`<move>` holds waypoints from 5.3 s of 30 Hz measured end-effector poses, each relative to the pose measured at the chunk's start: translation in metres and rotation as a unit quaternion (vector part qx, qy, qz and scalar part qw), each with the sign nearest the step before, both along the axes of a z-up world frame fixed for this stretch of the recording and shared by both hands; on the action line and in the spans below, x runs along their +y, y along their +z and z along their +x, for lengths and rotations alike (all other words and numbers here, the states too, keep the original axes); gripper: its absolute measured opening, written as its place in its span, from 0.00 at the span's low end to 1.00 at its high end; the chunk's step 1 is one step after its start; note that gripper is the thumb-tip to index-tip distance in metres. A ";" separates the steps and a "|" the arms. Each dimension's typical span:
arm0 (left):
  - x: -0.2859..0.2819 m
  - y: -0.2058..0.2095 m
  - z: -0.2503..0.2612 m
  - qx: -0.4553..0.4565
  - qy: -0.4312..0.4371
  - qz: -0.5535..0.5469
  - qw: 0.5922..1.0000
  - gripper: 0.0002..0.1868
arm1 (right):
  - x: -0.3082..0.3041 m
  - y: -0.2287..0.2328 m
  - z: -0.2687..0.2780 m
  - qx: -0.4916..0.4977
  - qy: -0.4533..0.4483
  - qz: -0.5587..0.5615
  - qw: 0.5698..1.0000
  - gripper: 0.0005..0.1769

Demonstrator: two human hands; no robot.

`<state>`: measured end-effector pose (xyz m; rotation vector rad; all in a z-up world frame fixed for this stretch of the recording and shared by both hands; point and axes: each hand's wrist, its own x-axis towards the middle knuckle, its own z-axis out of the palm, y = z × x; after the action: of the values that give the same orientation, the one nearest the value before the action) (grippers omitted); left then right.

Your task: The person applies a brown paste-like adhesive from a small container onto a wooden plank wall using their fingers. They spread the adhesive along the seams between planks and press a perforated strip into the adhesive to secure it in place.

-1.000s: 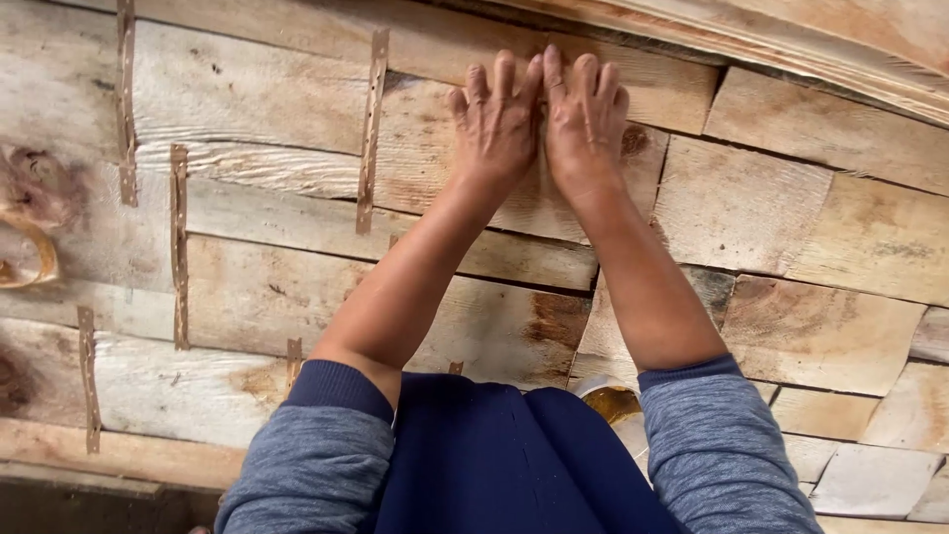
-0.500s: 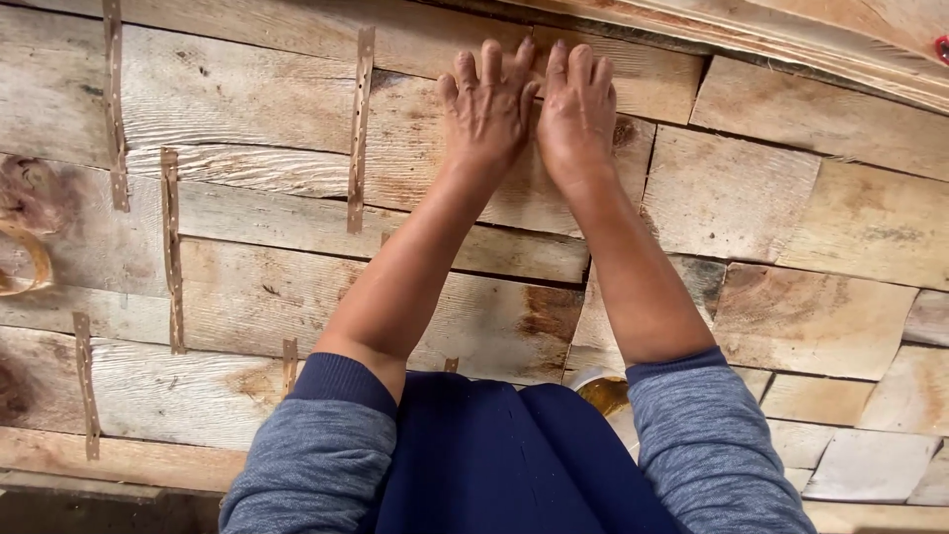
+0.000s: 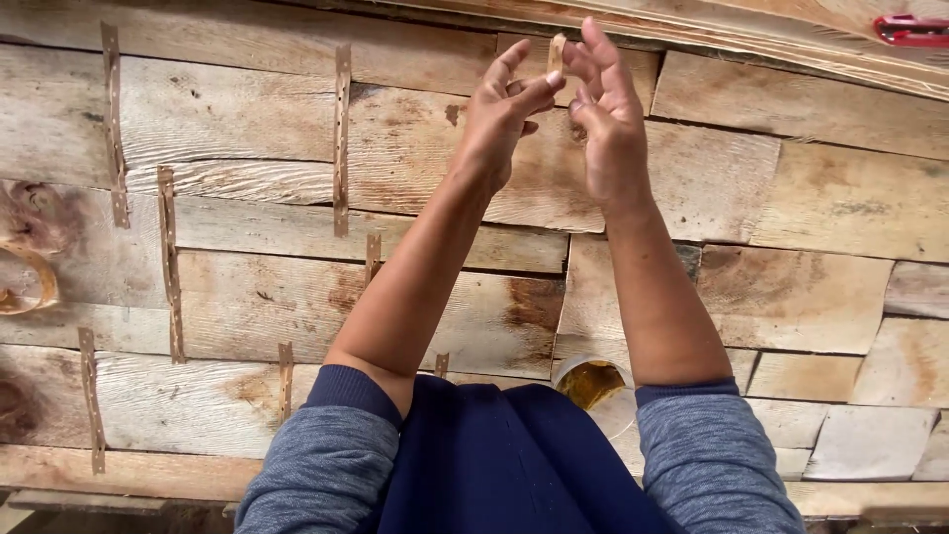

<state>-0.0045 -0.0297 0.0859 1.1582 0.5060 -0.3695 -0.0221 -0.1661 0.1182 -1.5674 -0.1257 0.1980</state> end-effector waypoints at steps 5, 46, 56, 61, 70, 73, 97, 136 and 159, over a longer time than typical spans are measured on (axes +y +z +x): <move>-0.019 -0.022 -0.002 -0.081 0.028 -0.051 0.995 0.43 | -0.018 -0.005 -0.017 -0.051 -0.035 -0.078 0.995 0.37; -0.151 -0.105 0.013 -0.344 -0.261 0.589 0.683 0.25 | -0.155 -0.096 0.078 0.130 -0.152 -0.214 0.956 0.16; -0.137 -0.100 0.011 -0.400 -0.185 0.522 0.731 0.22 | -0.142 -0.104 0.078 0.079 -0.160 -0.246 0.953 0.13; -0.139 -0.106 0.009 -0.362 -0.275 0.559 0.694 0.32 | -0.147 -0.119 0.079 0.014 -0.165 -0.315 0.934 0.09; -0.144 -0.112 0.009 -0.370 -0.293 0.610 0.637 0.15 | -0.142 -0.139 0.073 -0.072 -0.234 -0.406 0.880 0.10; -0.139 -0.102 0.010 -0.368 -0.321 0.575 0.657 0.23 | -0.136 -0.137 0.069 -0.078 -0.251 -0.406 0.875 0.11; -0.153 -0.115 0.021 -0.365 -0.290 0.650 0.600 0.25 | -0.150 -0.128 0.074 -0.007 -0.264 -0.501 0.824 0.20; 0.016 -0.001 -0.358 -0.258 -0.196 0.264 0.909 0.16 | -0.042 0.033 -0.196 -0.117 0.002 -0.357 0.927 0.13; 0.158 -0.022 -0.383 -0.276 -0.129 0.379 0.874 0.14 | 0.125 -0.010 -0.278 -0.090 0.075 -0.305 0.945 0.09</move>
<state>-0.3877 0.1283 0.0641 2.0245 -0.0418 -0.0334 -0.2998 -0.0412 0.1084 -2.1969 -0.3541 0.2264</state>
